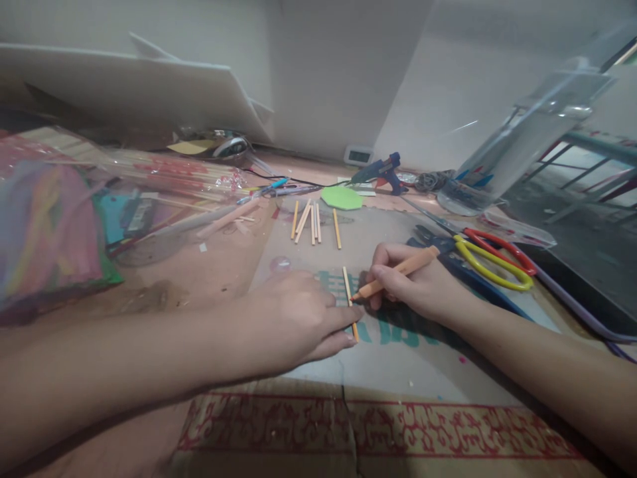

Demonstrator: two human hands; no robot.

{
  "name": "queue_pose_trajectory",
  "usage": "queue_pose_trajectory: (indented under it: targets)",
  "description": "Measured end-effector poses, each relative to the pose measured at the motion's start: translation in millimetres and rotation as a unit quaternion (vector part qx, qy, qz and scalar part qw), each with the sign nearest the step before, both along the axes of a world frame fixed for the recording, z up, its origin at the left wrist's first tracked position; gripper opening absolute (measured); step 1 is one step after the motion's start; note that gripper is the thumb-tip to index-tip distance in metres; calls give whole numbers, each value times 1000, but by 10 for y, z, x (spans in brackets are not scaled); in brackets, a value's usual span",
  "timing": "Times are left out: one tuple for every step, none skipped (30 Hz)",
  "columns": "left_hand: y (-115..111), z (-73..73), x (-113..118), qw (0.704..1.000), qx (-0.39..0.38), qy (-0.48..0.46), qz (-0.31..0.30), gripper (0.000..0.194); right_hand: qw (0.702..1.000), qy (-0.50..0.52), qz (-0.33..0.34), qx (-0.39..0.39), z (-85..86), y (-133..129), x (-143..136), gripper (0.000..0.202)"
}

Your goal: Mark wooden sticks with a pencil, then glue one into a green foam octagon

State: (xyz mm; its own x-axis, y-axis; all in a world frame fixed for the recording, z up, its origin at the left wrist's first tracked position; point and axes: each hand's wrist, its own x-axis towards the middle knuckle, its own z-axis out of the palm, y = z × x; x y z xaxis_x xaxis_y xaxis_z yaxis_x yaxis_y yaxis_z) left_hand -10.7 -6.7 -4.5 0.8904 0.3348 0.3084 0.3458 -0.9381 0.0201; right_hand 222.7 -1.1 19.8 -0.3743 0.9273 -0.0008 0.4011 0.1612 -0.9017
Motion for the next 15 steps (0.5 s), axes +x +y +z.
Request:
queue_pose_trajectory:
  targets:
    - [1, -1, 2, 1000, -2, 0, 1, 28, 1000, -3, -2, 3, 0, 3, -1, 22]
    - [1, -4, 5, 1000, -2, -1, 2, 28, 1000, -6, -9, 10, -1, 8, -2, 23]
    - [3, -10, 7, 1000, -2, -3, 3, 29, 1000, -8, -17, 19, -1, 15, -5, 23]
    - [4, -17, 9, 1000, -2, -3, 5, 29, 999, -10, -26, 29, -2, 23, -8, 23]
    - [6, -24, 10, 1000, -1, -3, 6, 29, 999, -13, -37, 36, -4, 31, -12, 23]
    - [8, -31, 11, 1000, 1, -4, 6, 28, 998, -15, -46, 42, -6, 40, -15, 23]
    - [9, -37, 11, 1000, 2, -4, 6, 28, 997, -18, -53, 44, -8, 49, -18, 23]
    - [9, -40, 10, 1000, 3, -5, 5, 28, 997, -20, -56, 45, -10, 57, -20, 24]
    - [8, -40, 9, 1000, 5, -6, 4, 27, 997, -23, -58, 45, -13, 64, -21, 24]
    - [4, -36, 8, 1000, 8, -9, 3, 28, 997, -23, -58, 46, -16, 71, -21, 24]
    - [-2, -29, 6, 1000, 13, -11, 4, 28, 997, -23, -58, 46, -19, 77, -21, 24]
    - [-10, -19, 4, 1000, 21, -12, 4, 28, 997, -22, -58, 45, -20, 82, -20, 24]
    - [-19, -8, 2, 999, 33, -13, -1, 27, 997, -22, -59, 44, -21, 84, -18, 24]
    - [-28, 3, 0, 999, 46, -17, -10, 27, 997, -24, -60, 44, -20, 85, -18, 24]
    - [-36, 13, -3, 998, 59, -21, -22, 27, 997, -25, -62, 44, -18, 84, -17, 24]
